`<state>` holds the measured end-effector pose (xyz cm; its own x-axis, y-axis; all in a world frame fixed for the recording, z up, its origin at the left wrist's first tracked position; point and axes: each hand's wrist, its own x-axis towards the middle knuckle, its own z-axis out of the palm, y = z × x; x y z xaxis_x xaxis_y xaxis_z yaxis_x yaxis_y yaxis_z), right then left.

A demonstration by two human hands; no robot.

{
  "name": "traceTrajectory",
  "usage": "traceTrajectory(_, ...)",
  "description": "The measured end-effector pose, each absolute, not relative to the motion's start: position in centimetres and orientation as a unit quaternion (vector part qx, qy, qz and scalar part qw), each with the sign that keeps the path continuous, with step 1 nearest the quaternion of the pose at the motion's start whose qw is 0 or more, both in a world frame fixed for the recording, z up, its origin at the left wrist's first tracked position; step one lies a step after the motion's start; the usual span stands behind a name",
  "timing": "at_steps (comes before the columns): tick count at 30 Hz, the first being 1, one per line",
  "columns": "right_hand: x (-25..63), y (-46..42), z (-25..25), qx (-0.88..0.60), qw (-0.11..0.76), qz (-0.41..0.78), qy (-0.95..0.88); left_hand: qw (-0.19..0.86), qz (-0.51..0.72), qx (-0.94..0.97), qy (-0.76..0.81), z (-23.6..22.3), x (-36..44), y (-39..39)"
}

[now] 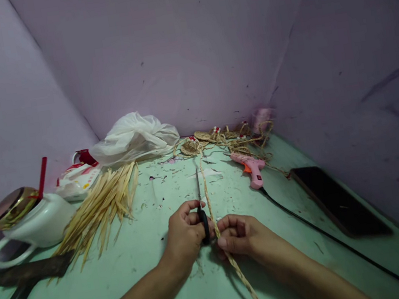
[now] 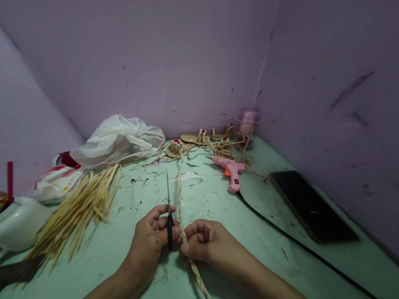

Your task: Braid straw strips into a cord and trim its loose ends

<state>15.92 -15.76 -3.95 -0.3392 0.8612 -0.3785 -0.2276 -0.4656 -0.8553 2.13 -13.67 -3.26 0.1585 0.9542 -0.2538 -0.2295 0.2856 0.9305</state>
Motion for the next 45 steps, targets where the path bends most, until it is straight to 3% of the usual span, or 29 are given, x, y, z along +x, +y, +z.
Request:
traceTrajectory(12,16.0,-15.7,-3.4,-0.441,0.41,0.723,-0.34,0.608,0.386,0.51,0.471,-3.4,1.6,-13.3)
traceTrajectory(14,16.1,-15.7,-3.3,-0.441,0.411,0.727,-0.33,0.541,0.333,0.612,0.472,-2.8,0.7,-13.1)
traceTrajectory(19,16.3,-15.6,-3.2,-0.459,0.416,0.709,-0.337,0.213,0.208,0.841,0.451,-1.7,-1.8,-12.6)
traceTrajectory(23,16.5,-15.5,-3.2,-0.462,0.42,0.699,-0.348,0.077,0.139,0.909,0.385,-2.1,-2.7,-12.0)
traceTrajectory(32,16.4,-15.2,-3.2,-0.476,0.444,0.701,-0.292,0.026,0.137,0.926,0.352,-3.1,-2.8,-11.8)
traceTrajectory(40,16.1,-15.1,-3.7,-0.505,0.504,0.621,-0.326,0.04,0.152,0.921,0.358,-3.6,-2.7,-11.8)
traceTrajectory(45,16.0,-15.2,-3.2,-0.53,0.492,0.638,-0.266,0.035,0.148,0.92,0.361,-3.6,-2.5,-12.0)
